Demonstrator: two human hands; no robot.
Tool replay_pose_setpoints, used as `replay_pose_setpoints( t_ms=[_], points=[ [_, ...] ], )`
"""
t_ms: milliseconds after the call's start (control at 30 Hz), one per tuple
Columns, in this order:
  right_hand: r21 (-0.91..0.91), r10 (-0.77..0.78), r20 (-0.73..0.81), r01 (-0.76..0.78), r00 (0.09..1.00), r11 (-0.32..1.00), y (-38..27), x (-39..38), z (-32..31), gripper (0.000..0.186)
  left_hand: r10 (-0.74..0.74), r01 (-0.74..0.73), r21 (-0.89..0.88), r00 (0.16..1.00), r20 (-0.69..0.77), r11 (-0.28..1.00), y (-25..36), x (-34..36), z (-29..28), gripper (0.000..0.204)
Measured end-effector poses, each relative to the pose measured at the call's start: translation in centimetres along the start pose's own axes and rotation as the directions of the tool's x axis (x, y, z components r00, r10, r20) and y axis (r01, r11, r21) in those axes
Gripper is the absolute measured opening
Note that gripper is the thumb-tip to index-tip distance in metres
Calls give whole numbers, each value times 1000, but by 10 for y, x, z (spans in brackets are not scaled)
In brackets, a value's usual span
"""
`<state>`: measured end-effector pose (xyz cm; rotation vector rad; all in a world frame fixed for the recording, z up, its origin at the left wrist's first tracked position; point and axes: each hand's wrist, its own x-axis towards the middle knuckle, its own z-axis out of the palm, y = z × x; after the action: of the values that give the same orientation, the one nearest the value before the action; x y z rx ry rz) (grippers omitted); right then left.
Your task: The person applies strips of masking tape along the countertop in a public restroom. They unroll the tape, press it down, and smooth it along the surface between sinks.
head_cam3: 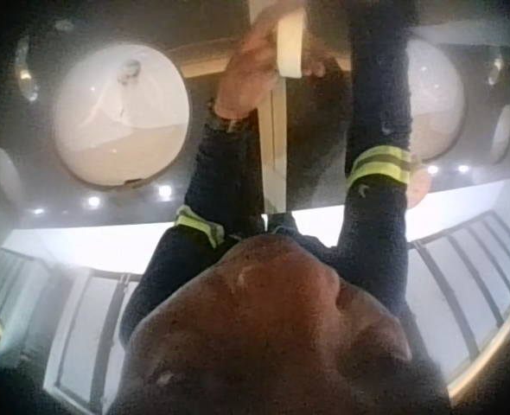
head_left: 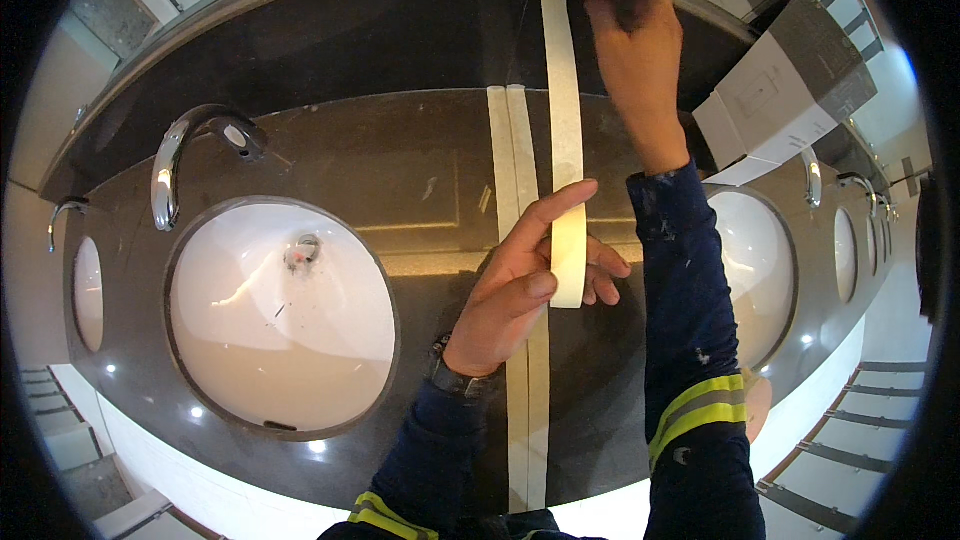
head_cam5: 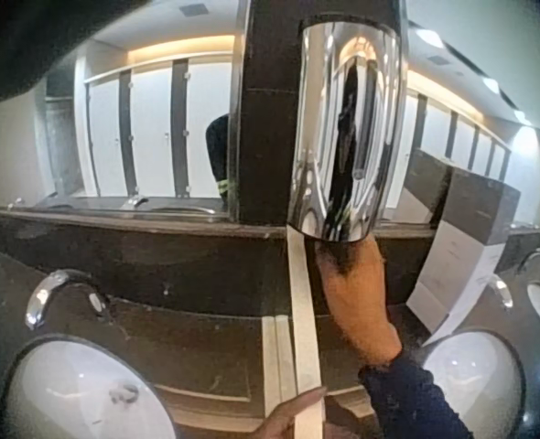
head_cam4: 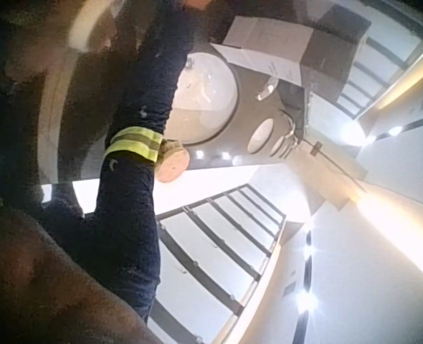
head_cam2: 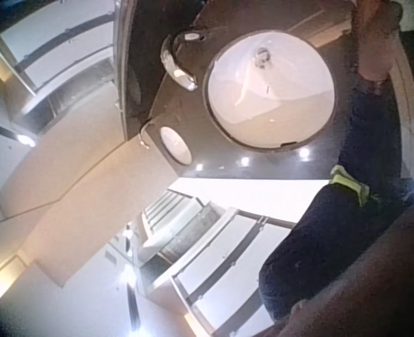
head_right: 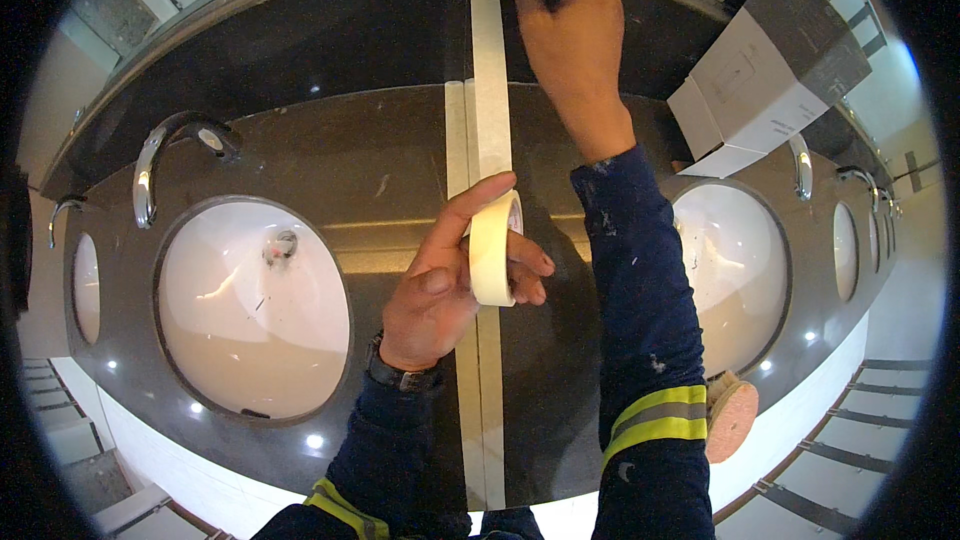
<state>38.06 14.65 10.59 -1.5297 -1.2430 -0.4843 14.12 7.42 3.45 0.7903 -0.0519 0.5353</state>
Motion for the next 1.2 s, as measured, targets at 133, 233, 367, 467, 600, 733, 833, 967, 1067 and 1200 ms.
replay_pose_setpoints(
  t_ms=[133,233,367,467,600,733,833,967,1067,1200],
  points=[
    [214,263,113,-282,958,935,-4,-11,1,38,-2,4,66,1000,-28,998,-3,0,2,93],
    [332,452,303,-537,839,776,-3,-21,13,38,-13,16,66,999,-43,998,-2,1,5,96],
    [560,465,325,-564,823,607,4,-23,25,29,13,-9,49,997,-78,999,-7,1,4,99],
    [616,434,218,-468,874,634,-1,-23,30,23,16,-10,66,995,-99,998,-6,0,2,94],
    [605,357,156,-374,921,703,3,-26,34,19,-4,19,109,991,-131,994,-2,0,6,89],
    [342,116,-3,-108,993,934,8,-25,44,19,155,-114,368,984,-85,923,-7,1,2,74],
    [295,163,-13,-152,986,943,5,-26,48,20,181,-148,383,982,-51,912,-14,0,2,72],
    [207,191,-51,-176,980,962,5,-27,54,24,119,-89,270,988,-95,959,-10,-2,4,73],
    [124,148,-86,-136,985,983,6,-25,52,24,136,-107,246,985,-104,963,-8,1,5,73],
    [93,163,-76,-156,984,983,1,-26,52,26,219,-170,342,970,-110,924,-11,2,4,71]
  ],
)
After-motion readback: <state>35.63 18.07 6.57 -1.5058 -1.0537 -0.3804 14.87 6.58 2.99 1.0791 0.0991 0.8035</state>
